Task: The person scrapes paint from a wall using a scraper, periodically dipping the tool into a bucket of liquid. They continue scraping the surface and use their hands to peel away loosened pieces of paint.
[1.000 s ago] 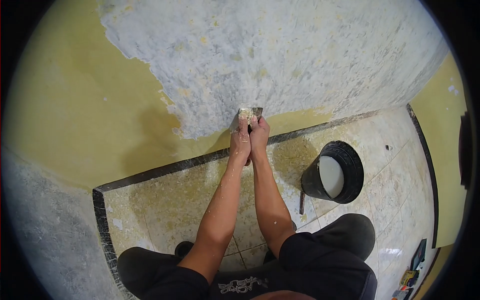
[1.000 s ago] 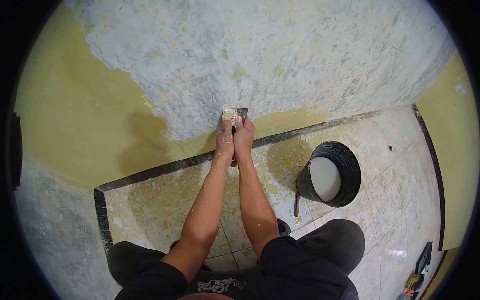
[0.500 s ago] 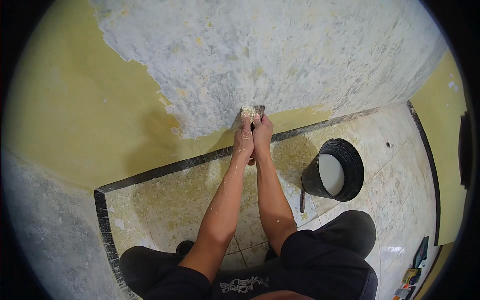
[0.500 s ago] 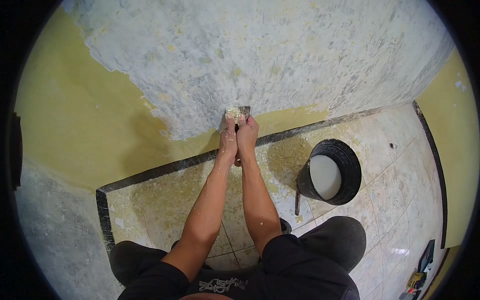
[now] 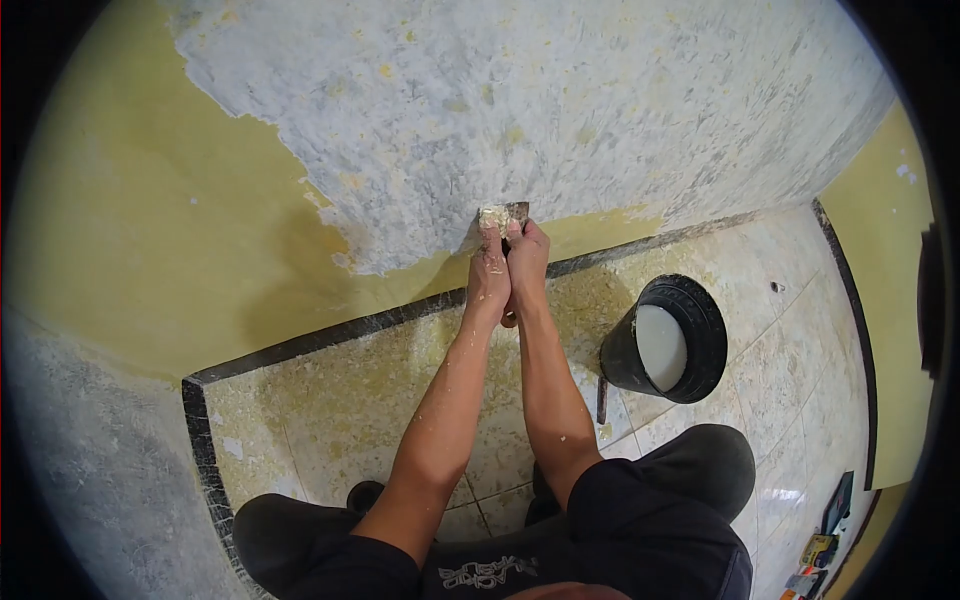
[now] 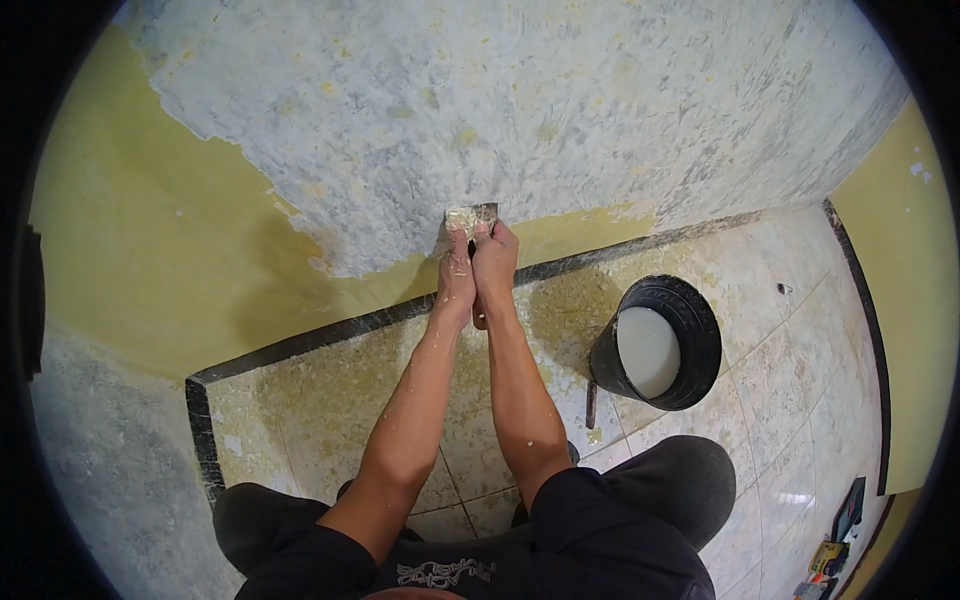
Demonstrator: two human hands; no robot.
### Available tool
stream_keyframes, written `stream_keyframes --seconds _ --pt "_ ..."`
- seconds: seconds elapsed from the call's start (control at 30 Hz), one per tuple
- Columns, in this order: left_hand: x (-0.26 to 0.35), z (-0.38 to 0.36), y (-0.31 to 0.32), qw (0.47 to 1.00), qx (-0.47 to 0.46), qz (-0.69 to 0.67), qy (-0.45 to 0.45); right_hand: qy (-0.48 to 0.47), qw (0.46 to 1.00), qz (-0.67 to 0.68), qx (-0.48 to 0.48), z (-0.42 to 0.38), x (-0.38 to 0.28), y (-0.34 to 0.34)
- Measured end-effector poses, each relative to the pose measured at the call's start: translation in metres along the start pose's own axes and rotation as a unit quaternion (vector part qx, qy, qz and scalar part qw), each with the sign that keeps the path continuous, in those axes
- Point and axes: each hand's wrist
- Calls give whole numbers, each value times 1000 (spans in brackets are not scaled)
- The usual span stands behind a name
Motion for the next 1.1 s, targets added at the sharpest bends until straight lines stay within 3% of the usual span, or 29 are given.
stream_keyframes --seconds 0.1,0.17,0.3,0.37,0.47,0.5,0.63,0.7,0.8,0.87,1.0,1.1 --pt "0 0 2 1000 -10 -4 -4 -13 999 -28 -7 -4 -9 0" --pt "9 -1 6 996 19 -80 35 -73 995 -69 -5 -6 -23 7" --pt "27 -4 -3 997 9 -46 61 -78 995 -62 -24 3 -22 11" --pt "15 -4 -11 999 21 7 31 -77 996 -40 3 -2 1 11" --pt "-6 3 -15 997 12 -31 63 -41 999 -32 8 -10 7 13" --pt "6 -3 -18 999 -14 -35 -15 -18 1000 -17 7 -10 4 14" --pt "32 -13 -15 991 -60 -120 -27 -24 997 -77 2 -11 -26 20" --pt "33 -8 -14 996 -22 -91 1 -95 993 -75 -6 -8 -29 25" --pt "17 -5 -17 1000 25 -4 -6 -60 997 -39 8 -11 -13 20" --pt "-7 -2 -23 999 8 -26 -18 -63 994 -86 8 -21 3 16" --pt "-26 -13 -49 996 52 -5 -71 20 997 -79 -5 -33 48 23" --pt "-31 -14 -75 997 40 -19 -60 -3 998 -68 2 -47 59 41"
Point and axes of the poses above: each hand's wrist, its own z-axis towards the middle knuckle, its own y-axis out of the palm, x = y × z, and after that the axes turned 4 degrees about z, right-handed
